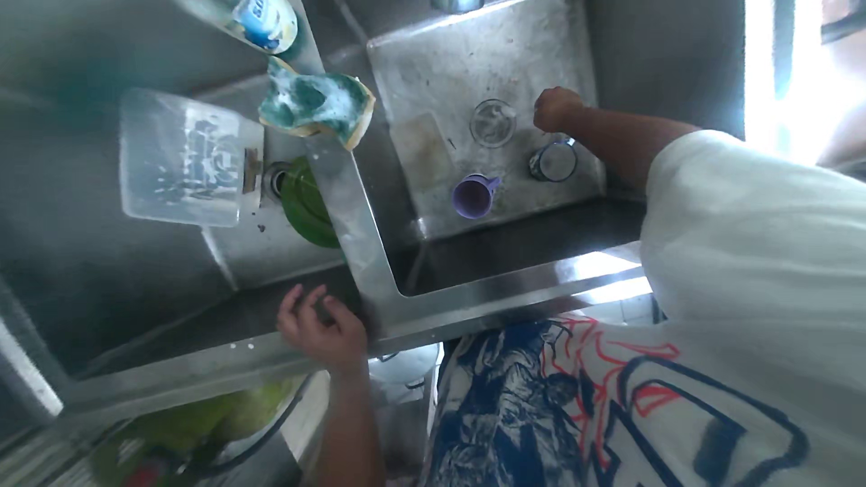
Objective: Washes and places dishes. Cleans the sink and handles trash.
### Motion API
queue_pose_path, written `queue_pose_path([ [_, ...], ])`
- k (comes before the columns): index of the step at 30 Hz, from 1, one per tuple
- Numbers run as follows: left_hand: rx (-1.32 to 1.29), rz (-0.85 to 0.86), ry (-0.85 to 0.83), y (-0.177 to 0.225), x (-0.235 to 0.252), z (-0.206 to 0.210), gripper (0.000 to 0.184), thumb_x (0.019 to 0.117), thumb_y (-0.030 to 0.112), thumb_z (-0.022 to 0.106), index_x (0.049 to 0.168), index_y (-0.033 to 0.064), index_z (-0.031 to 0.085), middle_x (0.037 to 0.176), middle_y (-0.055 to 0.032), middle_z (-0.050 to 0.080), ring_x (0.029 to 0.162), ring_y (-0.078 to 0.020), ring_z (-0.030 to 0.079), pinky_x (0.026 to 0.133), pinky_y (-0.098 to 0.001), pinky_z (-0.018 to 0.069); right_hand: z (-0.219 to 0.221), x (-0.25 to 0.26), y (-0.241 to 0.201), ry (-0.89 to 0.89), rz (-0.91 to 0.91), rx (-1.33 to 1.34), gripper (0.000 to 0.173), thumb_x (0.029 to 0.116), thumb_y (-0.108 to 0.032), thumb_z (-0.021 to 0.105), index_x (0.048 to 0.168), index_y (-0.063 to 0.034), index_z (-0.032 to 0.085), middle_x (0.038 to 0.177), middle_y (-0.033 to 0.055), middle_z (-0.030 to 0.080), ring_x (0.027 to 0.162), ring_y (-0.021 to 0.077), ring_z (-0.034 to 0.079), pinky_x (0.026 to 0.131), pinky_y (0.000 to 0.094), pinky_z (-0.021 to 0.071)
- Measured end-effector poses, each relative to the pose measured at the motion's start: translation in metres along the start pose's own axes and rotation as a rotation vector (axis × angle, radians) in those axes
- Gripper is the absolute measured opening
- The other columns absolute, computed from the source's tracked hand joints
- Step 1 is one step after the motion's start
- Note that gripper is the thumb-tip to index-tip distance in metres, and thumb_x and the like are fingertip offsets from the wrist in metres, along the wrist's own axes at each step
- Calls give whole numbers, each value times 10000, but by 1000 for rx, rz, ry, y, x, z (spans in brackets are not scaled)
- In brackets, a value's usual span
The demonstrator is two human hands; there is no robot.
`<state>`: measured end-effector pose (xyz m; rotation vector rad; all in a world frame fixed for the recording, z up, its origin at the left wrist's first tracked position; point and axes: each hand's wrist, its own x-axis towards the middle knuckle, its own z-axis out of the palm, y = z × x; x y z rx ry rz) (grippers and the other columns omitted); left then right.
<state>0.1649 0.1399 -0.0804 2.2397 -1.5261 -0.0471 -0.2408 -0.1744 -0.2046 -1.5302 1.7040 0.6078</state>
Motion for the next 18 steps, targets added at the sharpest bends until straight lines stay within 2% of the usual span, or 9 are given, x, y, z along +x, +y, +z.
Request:
queue_pose_path([
  [4, 9, 3, 8, 0, 0, 0, 307, 978, 139, 523, 1064, -91, 707, 1292, -342, 586, 1240, -438, 552, 1085, -446, 418, 4, 25, 13, -60, -90, -43, 361, 1064, -207, 497, 1174, 80, 686, 1291, 307, 638, 1259, 483, 587, 1021, 699, 433],
  [9, 11, -4, 2, 0, 0, 1, 310, 983, 144, 522, 1068, -92, 704, 1305, -338, 582, 1250, -433, 546, 1094, -447, 408, 25, 50, 28, -34, -229, 21, 324, 1064, -199, 530, 1191, 43, 706, 1228, 301, 667, 1205, 487, 614, 1012, 702, 437],
  [11, 7, -8, -4, 1, 0, 0, 304, 977, 130, 520, 1061, -99, 701, 1303, -340, 579, 1249, -431, 544, 1098, -449, 403, 25, 44, 26, -38, -216, 25, 335, 1067, -204, 523, 1226, 35, 696, 1247, 297, 661, 1213, 483, 612, 1018, 703, 438],
  [15, 10, 2, -9, -1, 1, 0, 300, 977, 129, 518, 1050, -95, 703, 1295, -330, 589, 1249, -422, 551, 1105, -448, 399, 8, 17, 14, -23, -121, -1, 337, 1051, -216, 532, 1156, 57, 698, 1214, 300, 670, 1181, 487, 628, 968, 721, 455],
  [18, 5, 8, -7, -1, 2, 0, 302, 977, 138, 518, 1037, -87, 710, 1285, -329, 594, 1244, -423, 554, 1105, -455, 397, 1, -1, 10, -13, -121, -17, 322, 1039, -215, 556, 1176, 40, 696, 1222, 289, 670, 1190, 483, 624, 966, 725, 458],
])
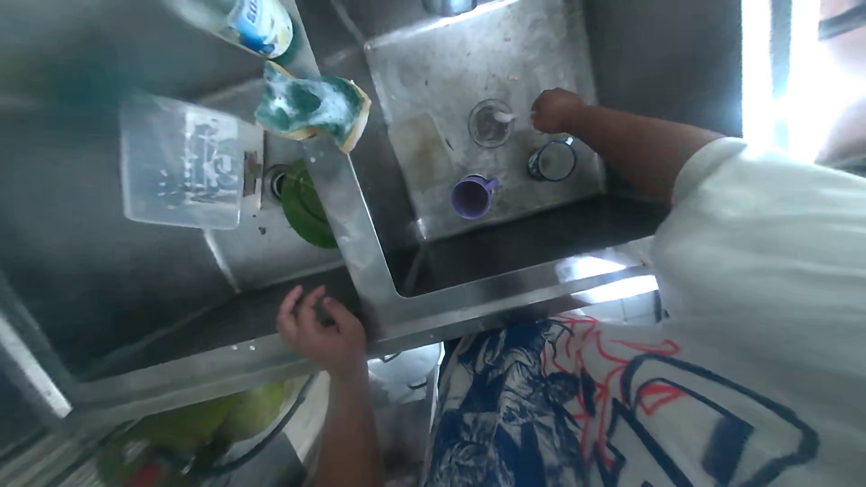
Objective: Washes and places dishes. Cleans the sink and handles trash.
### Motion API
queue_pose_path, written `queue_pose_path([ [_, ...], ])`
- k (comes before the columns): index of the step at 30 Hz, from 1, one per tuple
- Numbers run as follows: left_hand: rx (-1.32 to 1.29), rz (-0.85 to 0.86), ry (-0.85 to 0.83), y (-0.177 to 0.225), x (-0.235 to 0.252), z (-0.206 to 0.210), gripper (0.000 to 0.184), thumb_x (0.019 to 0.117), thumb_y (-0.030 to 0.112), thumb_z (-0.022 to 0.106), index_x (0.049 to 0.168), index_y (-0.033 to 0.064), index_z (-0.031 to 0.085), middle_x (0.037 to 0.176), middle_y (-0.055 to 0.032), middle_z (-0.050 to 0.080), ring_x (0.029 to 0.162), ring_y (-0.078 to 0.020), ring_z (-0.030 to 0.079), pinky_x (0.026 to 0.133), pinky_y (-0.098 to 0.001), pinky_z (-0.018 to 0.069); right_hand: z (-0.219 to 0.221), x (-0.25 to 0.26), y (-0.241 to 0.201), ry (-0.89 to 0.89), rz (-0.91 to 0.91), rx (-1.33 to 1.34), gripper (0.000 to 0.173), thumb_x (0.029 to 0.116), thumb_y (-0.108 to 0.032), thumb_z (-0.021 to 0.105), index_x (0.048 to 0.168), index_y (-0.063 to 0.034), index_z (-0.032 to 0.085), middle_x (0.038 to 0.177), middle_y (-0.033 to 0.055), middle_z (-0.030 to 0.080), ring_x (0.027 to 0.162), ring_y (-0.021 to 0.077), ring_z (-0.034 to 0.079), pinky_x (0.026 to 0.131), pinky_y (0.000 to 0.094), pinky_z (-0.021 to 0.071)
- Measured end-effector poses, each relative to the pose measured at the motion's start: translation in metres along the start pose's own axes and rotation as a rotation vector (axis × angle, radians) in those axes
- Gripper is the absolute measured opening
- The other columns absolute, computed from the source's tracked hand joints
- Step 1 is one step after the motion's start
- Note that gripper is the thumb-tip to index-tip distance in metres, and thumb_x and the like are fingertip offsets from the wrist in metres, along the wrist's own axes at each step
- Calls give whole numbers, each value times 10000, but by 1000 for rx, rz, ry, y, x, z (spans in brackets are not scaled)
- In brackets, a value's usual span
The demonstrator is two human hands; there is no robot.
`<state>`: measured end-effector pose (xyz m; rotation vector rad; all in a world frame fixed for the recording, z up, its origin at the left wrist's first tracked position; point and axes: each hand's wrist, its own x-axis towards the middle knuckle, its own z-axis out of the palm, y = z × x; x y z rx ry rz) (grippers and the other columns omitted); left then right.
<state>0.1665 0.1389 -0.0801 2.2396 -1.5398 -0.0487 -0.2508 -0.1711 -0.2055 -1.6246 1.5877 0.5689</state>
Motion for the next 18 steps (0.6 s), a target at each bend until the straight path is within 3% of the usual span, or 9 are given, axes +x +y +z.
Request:
queue_pose_path([
  [5, 4, 14, 0, 0, 0, -1, 296, 982, 138, 526, 1068, -79, 708, 1301, -335, 585, 1249, -437, 553, 1096, -474, 417, -12, -42, -14, 6, -11, -18, 317, 1052, -212, 547, 1222, 17, 687, 1233, 295, 663, 1198, 498, 615, 964, 738, 449],
  [11, -91, 71, 33, -1, 1, 0, 259, 956, 81, 556, 1061, -108, 699, 1281, -345, 590, 1235, -428, 562, 1080, -431, 441, -13, -105, 13, 107, -122, 176, 315, 1079, -214, 521, 1146, 30, 710, 1101, 275, 694, 1077, 464, 659, 932, 690, 477],
  [13, -124, 44, -4, 1, 2, -2, 252, 963, 60, 559, 1084, -116, 692, 1310, -351, 573, 1266, -445, 538, 1099, -459, 425, -17, -142, 17, 149, -108, 259, 342, 1095, -229, 499, 1203, 27, 699, 1143, 273, 688, 1106, 452, 652, 968, 675, 468],
  [18, -185, 56, -67, 4, 2, -8, 261, 964, 32, 571, 1138, -139, 662, 1334, -352, 546, 1279, -426, 524, 1098, -446, 425, 15, -231, 39, 463, -168, 348, 299, 1091, -208, 489, 1117, 1, 701, 971, 215, 690, 921, 386, 676, 844, 625, 509],
])
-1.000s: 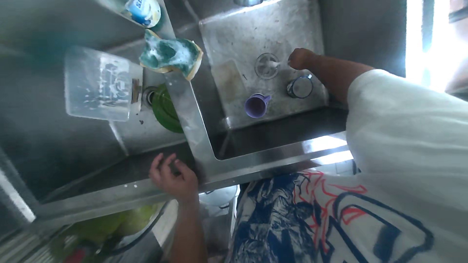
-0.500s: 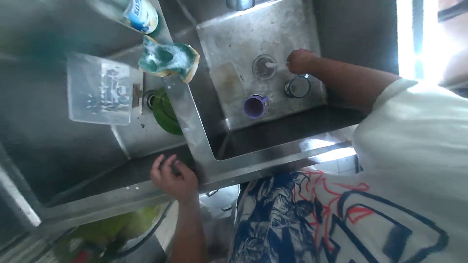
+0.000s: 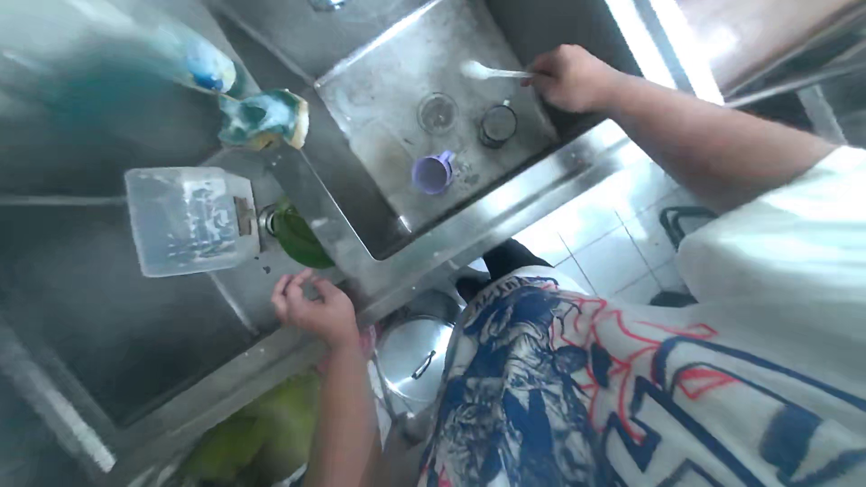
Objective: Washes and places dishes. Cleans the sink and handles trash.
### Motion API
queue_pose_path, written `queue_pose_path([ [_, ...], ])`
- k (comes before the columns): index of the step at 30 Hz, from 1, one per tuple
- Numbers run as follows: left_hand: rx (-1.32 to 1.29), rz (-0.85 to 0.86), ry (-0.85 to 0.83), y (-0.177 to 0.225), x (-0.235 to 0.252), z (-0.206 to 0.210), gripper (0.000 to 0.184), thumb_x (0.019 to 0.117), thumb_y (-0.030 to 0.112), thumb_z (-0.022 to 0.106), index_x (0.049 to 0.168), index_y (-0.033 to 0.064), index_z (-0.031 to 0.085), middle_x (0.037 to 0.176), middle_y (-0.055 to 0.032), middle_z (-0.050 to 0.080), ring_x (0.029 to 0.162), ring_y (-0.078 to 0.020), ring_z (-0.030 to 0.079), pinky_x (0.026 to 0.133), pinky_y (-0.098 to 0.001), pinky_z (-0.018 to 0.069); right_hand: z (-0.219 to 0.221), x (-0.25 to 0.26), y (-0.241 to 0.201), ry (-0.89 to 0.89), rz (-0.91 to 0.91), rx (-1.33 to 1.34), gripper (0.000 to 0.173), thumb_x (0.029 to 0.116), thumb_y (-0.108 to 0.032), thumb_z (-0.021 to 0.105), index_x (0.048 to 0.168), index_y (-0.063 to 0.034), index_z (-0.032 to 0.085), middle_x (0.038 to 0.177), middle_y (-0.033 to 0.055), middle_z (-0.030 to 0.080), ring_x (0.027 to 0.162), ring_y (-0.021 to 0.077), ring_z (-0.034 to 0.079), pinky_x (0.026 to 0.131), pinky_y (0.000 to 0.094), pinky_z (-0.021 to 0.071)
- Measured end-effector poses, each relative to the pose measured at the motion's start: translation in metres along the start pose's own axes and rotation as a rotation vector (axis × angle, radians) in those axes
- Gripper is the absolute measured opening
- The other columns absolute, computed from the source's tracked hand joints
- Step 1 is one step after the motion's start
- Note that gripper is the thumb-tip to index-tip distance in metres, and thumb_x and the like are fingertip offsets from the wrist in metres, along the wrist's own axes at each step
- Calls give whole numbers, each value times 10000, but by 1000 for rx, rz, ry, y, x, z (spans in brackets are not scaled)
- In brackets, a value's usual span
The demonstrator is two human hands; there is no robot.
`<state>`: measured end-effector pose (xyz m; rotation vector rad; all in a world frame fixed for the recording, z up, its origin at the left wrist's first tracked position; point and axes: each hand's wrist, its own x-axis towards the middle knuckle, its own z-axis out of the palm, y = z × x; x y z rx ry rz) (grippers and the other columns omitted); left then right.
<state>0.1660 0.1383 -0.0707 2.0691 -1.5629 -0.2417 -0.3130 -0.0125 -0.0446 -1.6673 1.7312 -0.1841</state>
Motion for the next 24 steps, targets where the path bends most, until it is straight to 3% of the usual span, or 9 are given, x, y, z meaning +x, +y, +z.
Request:
queue_pose_path([
  [2, 19, 35, 11, -7, -1, 2, 267, 974, 58, 574, 1154, -112, 675, 1326, -333, 571, 1271, -431, 545, 1098, -486, 424, 1, -45, 0, 119, -21, -72, 307, 1097, -211, 456, 1154, -16, 686, 981, 227, 696, 935, 425, 684, 831, 652, 508],
  [4, 37, -7, -59, -8, -1, -2, 300, 1002, 94, 550, 1222, -79, 657, 1378, -316, 542, 1322, -439, 504, 1129, -539, 375, 8, -96, -1, 212, -7, -139, 342, 1096, -212, 428, 1286, -40, 655, 1036, 268, 705, 979, 493, 686, 837, 704, 496],
  [7, -8, -47, -78, -7, -2, -3, 322, 1033, 128, 523, 1249, -83, 636, 1408, -309, 523, 1354, -399, 484, 1148, -460, 380, 32, -174, 5, 372, -57, -213, 386, 1080, -175, 402, 1369, -41, 620, 976, 291, 709, 875, 520, 694, 754, 708, 506],
  [11, 42, -68, -55, -5, -1, 0, 317, 1022, 148, 523, 1239, -41, 655, 1380, -262, 566, 1336, -360, 507, 1141, -426, 377, 75, -268, 29, 554, -151, -247, 364, 1049, -113, 432, 1306, 18, 653, 850, 264, 706, 684, 450, 684, 610, 609, 530],
  [14, 52, -74, -57, -5, 1, 0, 322, 1016, 149, 531, 1247, -38, 656, 1390, -254, 565, 1348, -345, 502, 1146, -411, 371, 111, -322, 45, 500, -81, -224, 381, 1004, -96, 451, 1304, 24, 652, 806, 223, 693, 633, 407, 671, 564, 580, 536],
  [18, 70, -78, -62, -3, 4, 1, 320, 1022, 153, 528, 1245, -36, 658, 1390, -249, 569, 1344, -328, 511, 1145, -397, 375, 161, -345, 72, 320, 144, -131, 350, 996, -59, 524, 1311, -12, 669, 870, 240, 721, 728, 456, 704, 641, 635, 544],
  [24, 190, -98, -107, 4, 5, -4, 345, 1050, 201, 506, 1270, -27, 643, 1391, -261, 558, 1329, -356, 524, 1133, -454, 403, 207, -290, 109, 84, 331, -65, 353, 1064, -126, 469, 1369, -71, 639, 1014, 241, 739, 921, 477, 719, 776, 668, 543],
])
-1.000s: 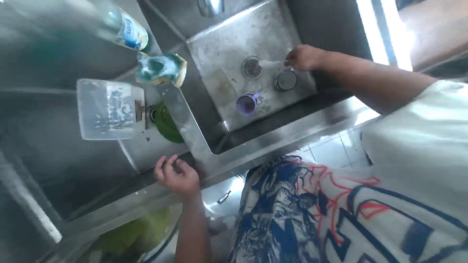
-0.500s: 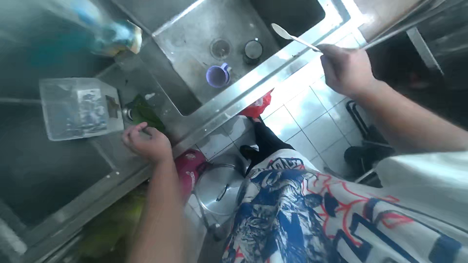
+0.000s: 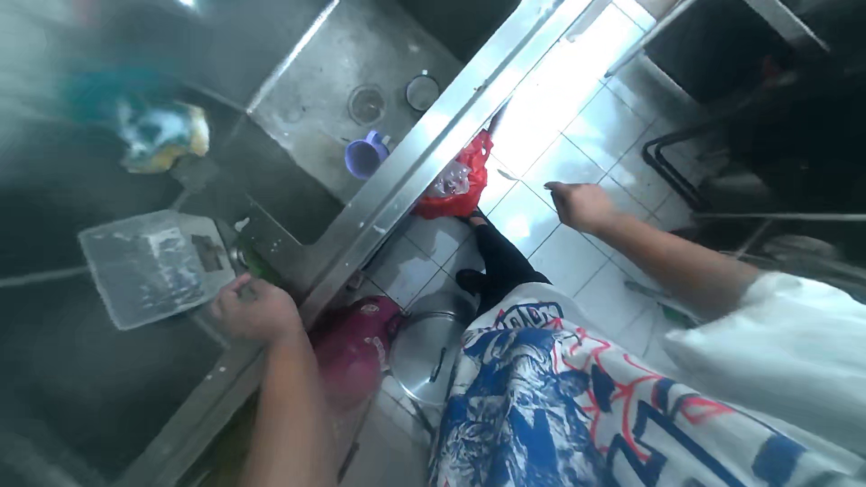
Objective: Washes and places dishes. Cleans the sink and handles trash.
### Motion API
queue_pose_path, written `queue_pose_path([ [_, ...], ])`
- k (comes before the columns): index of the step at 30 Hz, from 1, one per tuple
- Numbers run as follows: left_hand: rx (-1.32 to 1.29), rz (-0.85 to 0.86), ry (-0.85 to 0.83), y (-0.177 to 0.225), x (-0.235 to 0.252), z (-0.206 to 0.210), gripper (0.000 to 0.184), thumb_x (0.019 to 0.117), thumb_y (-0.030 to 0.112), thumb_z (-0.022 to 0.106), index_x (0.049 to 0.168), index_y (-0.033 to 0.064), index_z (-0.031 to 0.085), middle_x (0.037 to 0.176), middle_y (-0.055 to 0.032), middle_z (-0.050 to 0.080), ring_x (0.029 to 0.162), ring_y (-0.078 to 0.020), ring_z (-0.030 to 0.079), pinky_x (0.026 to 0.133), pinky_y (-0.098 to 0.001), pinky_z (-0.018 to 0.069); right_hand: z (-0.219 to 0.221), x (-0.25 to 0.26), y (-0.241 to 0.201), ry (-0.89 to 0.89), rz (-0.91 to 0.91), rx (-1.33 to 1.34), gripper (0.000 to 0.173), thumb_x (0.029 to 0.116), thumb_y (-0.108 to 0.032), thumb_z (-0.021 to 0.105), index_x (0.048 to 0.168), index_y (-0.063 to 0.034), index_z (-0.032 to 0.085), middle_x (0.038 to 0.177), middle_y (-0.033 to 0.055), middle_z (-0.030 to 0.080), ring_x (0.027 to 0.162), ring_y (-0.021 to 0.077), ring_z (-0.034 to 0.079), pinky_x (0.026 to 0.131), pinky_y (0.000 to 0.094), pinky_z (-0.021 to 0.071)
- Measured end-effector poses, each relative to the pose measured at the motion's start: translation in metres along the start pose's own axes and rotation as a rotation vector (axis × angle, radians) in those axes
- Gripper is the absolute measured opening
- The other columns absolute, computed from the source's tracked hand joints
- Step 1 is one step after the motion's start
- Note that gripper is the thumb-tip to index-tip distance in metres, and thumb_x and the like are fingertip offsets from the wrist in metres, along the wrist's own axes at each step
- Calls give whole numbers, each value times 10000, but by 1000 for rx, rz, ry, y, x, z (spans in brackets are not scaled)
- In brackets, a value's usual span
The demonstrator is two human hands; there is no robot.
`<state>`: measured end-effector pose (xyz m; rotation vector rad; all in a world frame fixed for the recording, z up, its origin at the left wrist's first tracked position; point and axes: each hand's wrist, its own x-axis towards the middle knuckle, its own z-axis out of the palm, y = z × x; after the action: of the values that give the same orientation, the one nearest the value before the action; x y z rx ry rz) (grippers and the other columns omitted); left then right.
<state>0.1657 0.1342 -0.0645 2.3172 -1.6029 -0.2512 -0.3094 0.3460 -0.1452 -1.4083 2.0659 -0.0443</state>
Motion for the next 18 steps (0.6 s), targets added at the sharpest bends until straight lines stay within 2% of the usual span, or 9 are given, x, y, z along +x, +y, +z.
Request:
queue_pose_path([
  [2, 36, 36, 26, -3, 2, 3, 340, 1054, 196, 509, 1238, -44, 665, 1339, -270, 593, 1276, -365, 568, 1098, -436, 443, -1, 16, -5, -8, 23, 0, 366, 1065, -136, 457, 1383, -88, 630, 1032, 240, 740, 939, 476, 720, 780, 668, 541],
  [6, 33, 59, 26, 5, -2, -4, 333, 1049, 159, 502, 1252, -61, 649, 1347, -269, 602, 1292, -369, 570, 1107, -445, 438, -33, 11, -8, 105, 69, 64, 354, 1067, -137, 479, 1386, -88, 627, 991, 239, 736, 904, 474, 716, 762, 669, 539],
  [10, -110, 88, 74, 0, 0, 3, 278, 1014, 94, 550, 1196, -81, 667, 1328, -309, 589, 1279, -427, 556, 1101, -494, 434, -85, -14, 2, 410, -15, 56, 361, 1039, -108, 470, 1339, -28, 652, 909, 267, 724, 801, 494, 709, 690, 667, 535],
  [13, -148, 82, 86, -3, 3, 7, 264, 995, 70, 577, 1187, -83, 673, 1320, -328, 585, 1278, -472, 543, 1096, -538, 429, -130, -12, -16, 615, -134, 25, 350, 1001, -73, 486, 1280, 25, 674, 860, 270, 716, 745, 490, 707, 647, 646, 543],
  [15, -140, 78, 84, -2, 0, 5, 267, 992, 88, 587, 1190, -65, 680, 1338, -318, 587, 1285, -480, 546, 1086, -576, 432, -158, 4, -37, 634, -170, 58, 344, 1007, -75, 487, 1271, 20, 684, 879, 251, 727, 777, 465, 717, 686, 634, 556],
  [17, -142, 69, 92, -2, -2, 5, 264, 984, 87, 592, 1183, -59, 685, 1336, -311, 591, 1269, -475, 560, 1067, -587, 447, -186, 28, -64, 500, -127, 201, 353, 1063, -121, 443, 1315, -1, 659, 992, 245, 734, 910, 431, 723, 832, 620, 555],
  [18, -140, 47, 91, 1, -2, 4, 265, 980, 79, 595, 1184, -64, 687, 1338, -308, 595, 1264, -461, 573, 1063, -565, 458, -198, 41, -78, 403, -106, 315, 364, 1090, -147, 417, 1336, 2, 639, 1081, 245, 724, 1000, 396, 710, 923, 582, 537],
])
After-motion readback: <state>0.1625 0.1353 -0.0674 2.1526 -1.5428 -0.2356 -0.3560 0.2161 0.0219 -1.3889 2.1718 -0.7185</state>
